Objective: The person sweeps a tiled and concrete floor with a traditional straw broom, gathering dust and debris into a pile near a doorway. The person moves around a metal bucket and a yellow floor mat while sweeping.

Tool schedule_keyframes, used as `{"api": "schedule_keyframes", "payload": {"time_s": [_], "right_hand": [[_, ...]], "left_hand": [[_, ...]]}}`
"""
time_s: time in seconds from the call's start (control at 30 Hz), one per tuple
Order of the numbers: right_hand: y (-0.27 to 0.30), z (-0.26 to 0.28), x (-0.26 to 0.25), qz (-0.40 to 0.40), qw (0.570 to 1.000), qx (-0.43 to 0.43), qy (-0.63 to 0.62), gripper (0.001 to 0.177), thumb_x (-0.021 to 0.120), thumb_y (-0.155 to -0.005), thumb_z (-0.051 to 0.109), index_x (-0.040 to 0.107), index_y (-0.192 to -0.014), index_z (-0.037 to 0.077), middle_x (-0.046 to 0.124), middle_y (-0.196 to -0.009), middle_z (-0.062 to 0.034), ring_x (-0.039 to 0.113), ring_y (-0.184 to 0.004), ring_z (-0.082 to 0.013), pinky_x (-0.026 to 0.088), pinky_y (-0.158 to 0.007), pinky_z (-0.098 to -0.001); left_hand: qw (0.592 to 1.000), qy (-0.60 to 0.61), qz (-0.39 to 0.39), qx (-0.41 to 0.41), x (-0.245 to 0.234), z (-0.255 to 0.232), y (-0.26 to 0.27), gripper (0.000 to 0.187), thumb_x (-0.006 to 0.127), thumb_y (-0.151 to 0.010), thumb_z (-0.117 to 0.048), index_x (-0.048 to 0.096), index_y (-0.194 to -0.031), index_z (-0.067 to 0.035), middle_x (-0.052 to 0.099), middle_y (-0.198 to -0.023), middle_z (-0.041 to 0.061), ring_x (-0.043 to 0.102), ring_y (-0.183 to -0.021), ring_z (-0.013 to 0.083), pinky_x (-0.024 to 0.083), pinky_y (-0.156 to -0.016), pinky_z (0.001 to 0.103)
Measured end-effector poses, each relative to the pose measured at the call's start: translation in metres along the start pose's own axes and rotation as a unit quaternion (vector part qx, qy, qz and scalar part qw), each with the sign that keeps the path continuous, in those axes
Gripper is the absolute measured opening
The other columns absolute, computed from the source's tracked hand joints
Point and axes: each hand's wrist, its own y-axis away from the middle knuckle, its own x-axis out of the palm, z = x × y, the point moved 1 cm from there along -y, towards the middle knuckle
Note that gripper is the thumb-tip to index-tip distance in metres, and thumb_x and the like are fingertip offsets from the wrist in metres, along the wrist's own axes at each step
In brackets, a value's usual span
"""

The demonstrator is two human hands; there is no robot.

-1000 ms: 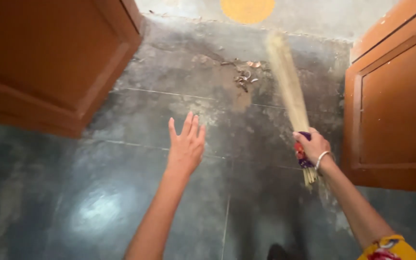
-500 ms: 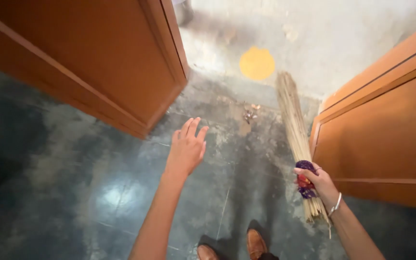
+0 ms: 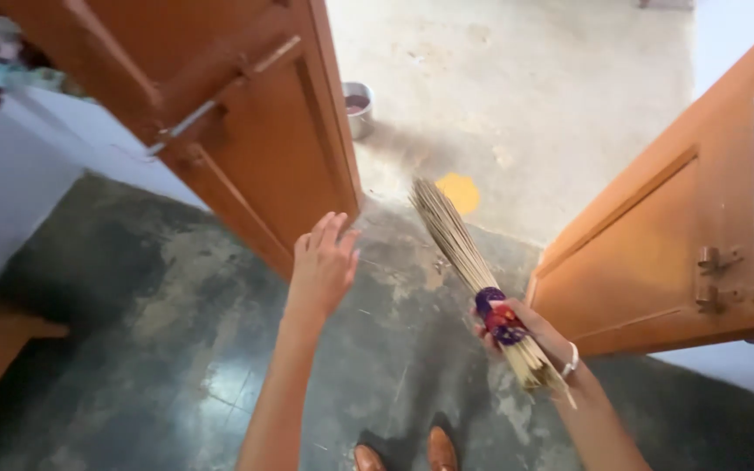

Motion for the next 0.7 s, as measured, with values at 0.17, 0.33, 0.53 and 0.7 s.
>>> {"api": "schedule_keyframes", "payload": {"time_s": [0.17,0.33,0.53,0.7], "right_hand": [[0.038,-0.007,0.015,0.042,0.998,0.017,-0.052,0.060,0.061,-0.097,0.028,0.046,-0.141,-0.010,0.064,-0.107,-0.0159,0.068,-0.088,-0.0213,0.062,-0.068,-0.0266],[0.045,-0.001,0.012,0.164,0.984,0.004,-0.072,0.070,0.063,-0.099,0.036,0.035,-0.152,0.000,0.054,-0.132,-0.0223,0.065,-0.094,-0.0244,0.062,-0.071,-0.0310],[0.071,0.003,0.013,0.129,0.986,-0.077,-0.073,0.074,0.064,-0.101,0.035,0.030,-0.154,-0.004,0.045,-0.150,-0.0278,0.062,-0.097,-0.0259,0.060,-0.074,-0.0304],[0.069,0.016,-0.003,0.102,0.991,-0.071,-0.053,0.070,0.065,-0.100,0.031,0.033,-0.151,-0.005,0.048,-0.147,-0.0267,0.063,-0.096,-0.0252,0.060,-0.070,-0.0306]], "left_hand": [[1.000,-0.020,-0.005,-0.003,-0.030,-0.006,0.027,0.031,0.068,-0.092,-0.022,0.070,-0.121,-0.012,0.056,-0.145,0.008,0.044,-0.141,0.0248,0.038,-0.105,0.046],[1.000,-0.012,0.015,-0.025,-0.041,-0.017,0.052,0.030,0.069,-0.090,-0.021,0.071,-0.118,-0.013,0.055,-0.144,0.009,0.043,-0.140,0.0255,0.038,-0.104,0.048],[0.999,-0.006,-0.029,-0.040,-0.042,-0.023,0.055,0.030,0.069,-0.092,-0.022,0.071,-0.121,-0.013,0.053,-0.147,0.009,0.042,-0.142,0.0255,0.038,-0.107,0.049],[0.998,-0.053,0.010,0.026,-0.033,-0.025,0.051,0.032,0.068,-0.092,-0.020,0.071,-0.122,-0.010,0.054,-0.146,0.011,0.042,-0.142,0.0270,0.036,-0.108,0.053]]}}
